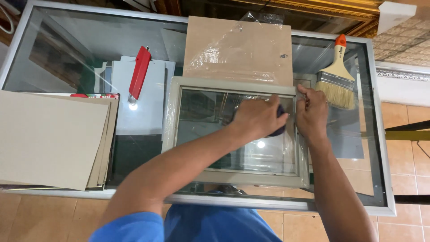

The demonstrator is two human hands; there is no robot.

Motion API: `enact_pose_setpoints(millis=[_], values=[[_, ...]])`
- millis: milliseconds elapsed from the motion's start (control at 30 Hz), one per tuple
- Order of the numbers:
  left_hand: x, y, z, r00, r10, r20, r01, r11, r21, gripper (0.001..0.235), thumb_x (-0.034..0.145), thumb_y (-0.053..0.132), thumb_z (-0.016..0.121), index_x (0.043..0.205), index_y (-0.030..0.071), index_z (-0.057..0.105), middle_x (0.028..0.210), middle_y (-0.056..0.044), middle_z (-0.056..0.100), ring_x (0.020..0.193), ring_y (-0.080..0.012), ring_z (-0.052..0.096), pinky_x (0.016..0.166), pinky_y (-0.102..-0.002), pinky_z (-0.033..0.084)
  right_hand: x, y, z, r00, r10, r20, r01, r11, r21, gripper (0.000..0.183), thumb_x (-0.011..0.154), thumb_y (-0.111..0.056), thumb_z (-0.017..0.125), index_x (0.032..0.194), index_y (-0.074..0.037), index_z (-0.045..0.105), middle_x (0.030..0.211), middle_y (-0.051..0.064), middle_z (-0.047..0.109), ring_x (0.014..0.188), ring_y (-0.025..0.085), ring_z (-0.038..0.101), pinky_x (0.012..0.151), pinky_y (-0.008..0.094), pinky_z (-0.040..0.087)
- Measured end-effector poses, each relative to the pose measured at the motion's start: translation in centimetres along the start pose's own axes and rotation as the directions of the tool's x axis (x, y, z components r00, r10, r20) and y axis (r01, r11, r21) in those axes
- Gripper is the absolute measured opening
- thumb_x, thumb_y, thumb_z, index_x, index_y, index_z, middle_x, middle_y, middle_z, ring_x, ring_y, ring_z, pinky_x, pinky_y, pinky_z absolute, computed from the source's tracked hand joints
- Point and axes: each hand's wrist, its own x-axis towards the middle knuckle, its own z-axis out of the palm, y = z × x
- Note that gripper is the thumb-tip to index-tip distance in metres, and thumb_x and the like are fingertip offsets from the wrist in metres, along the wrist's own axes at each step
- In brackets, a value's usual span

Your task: Cleaning the glass and assembling a picture frame with a backing board.

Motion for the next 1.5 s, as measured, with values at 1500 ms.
enact_pose_setpoints(millis=[1500], values=[[-10.1,-7.7,-3.8,0.973,-0.222,0.057,0.215,0.971,0.100,0.052,0.102,0.054,0.037,0.118,0.009,0.057,0.099,-0.024,0.076,0.096,-0.0437,0.075,0.079,-0.054,0.058,0.5,1.8,1.2,0.991,0.088,0.099,-0.067,0.977,-0.203,0.033,0.103,-0.028,0.063,0.135,-0.027,0.072,0.086,0.008,0.056,0.091,0.044,0.062,0.088,0.061,0.046]])
